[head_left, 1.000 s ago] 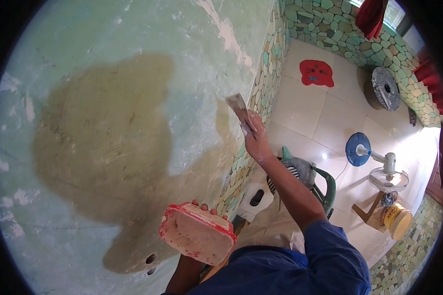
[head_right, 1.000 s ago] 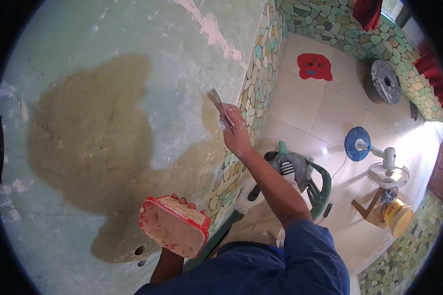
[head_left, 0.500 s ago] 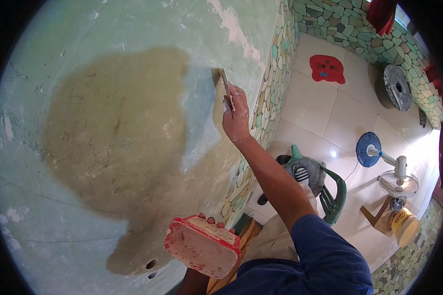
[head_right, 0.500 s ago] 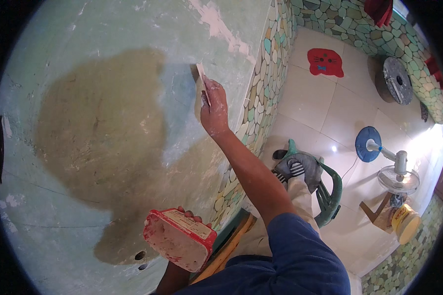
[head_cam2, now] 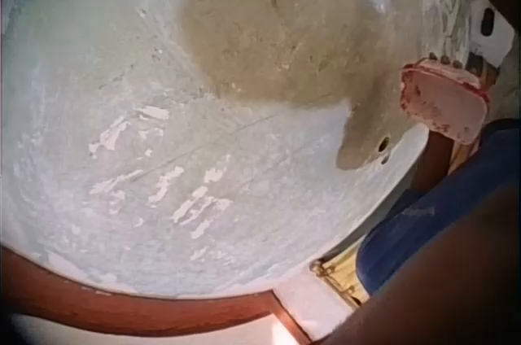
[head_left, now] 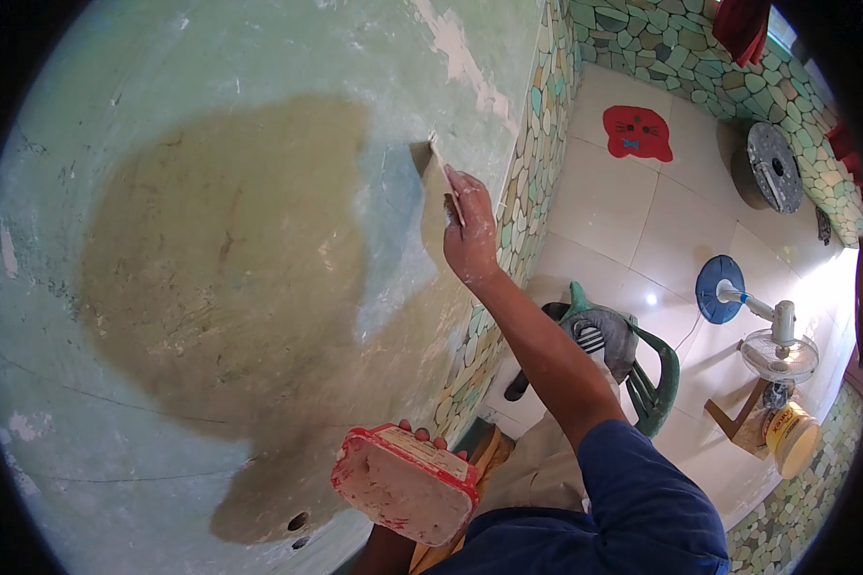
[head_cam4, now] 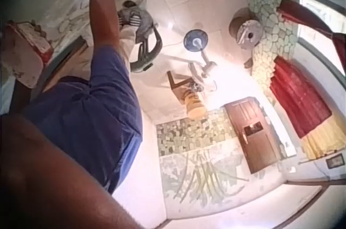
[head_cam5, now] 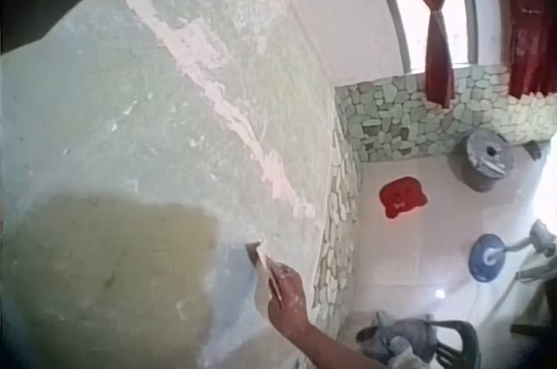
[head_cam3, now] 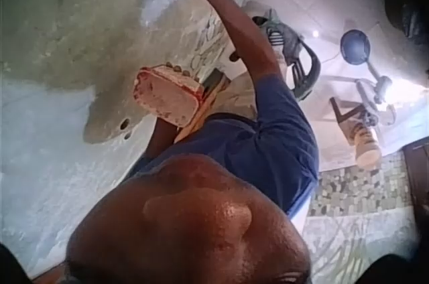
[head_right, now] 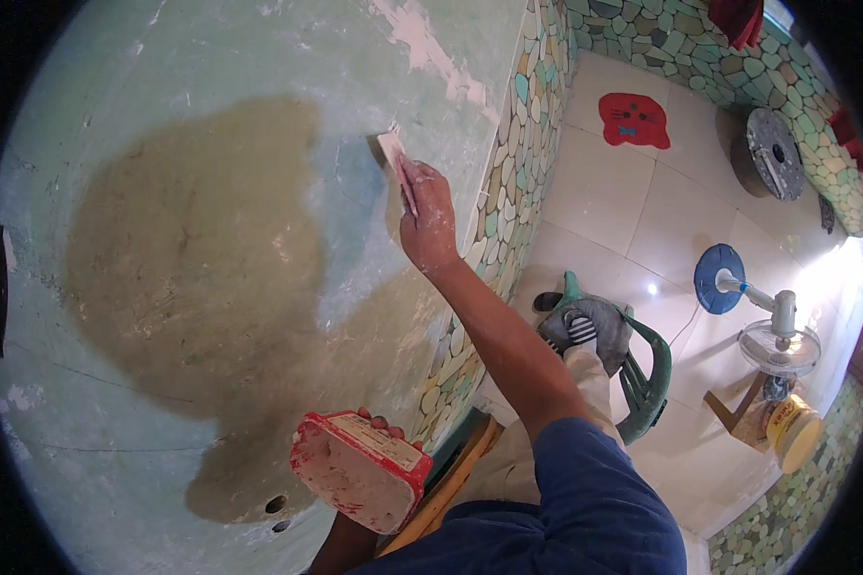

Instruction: Applying wall filler or putty to cracks in a wall using a spatula.

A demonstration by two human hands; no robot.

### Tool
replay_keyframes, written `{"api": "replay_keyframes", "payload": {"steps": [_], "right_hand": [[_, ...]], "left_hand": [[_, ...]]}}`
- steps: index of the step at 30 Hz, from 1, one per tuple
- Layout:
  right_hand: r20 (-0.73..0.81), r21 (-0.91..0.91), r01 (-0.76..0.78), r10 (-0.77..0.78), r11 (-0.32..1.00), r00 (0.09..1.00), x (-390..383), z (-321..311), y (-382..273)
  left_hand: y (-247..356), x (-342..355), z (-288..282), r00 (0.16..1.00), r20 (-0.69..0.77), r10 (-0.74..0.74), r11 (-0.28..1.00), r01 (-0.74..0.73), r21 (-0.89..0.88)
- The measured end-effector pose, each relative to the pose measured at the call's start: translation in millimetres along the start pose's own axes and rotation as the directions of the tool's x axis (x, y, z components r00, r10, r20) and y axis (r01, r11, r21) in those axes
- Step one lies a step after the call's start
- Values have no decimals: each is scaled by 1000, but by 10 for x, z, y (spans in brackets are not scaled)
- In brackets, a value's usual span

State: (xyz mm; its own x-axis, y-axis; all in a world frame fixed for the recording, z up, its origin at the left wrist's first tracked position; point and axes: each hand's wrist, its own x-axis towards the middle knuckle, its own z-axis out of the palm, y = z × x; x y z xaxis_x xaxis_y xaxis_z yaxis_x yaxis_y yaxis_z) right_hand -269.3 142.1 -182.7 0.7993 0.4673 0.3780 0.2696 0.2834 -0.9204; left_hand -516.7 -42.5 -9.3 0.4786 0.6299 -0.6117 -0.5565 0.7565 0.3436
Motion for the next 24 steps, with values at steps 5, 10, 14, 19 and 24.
{"api": "replay_keyframes", "payload": {"steps": [5,10,14,19,24], "right_hand": [[-67,-23,-22,20,1000,998,99,31,-25],[36,-51,44,-42,998,998,-46,-17,-87],[-65,-73,-20,15,997,998,22,-62,-73],[-50,-137,28,-35,990,998,151,1,-58],[-107,-181,-142,123,973,987,206,-174,-22]], "left_hand": [[2,31,14,1000,-14,-24,1000,24,-13],[4,36,-32,999,29,-30,999,31,-10],[-7,54,-45,997,63,-37,999,37,1],[-52,68,-6,998,56,-39,999,41,-25],[-34,54,-23,999,28,-39,999,40,-26]]}}
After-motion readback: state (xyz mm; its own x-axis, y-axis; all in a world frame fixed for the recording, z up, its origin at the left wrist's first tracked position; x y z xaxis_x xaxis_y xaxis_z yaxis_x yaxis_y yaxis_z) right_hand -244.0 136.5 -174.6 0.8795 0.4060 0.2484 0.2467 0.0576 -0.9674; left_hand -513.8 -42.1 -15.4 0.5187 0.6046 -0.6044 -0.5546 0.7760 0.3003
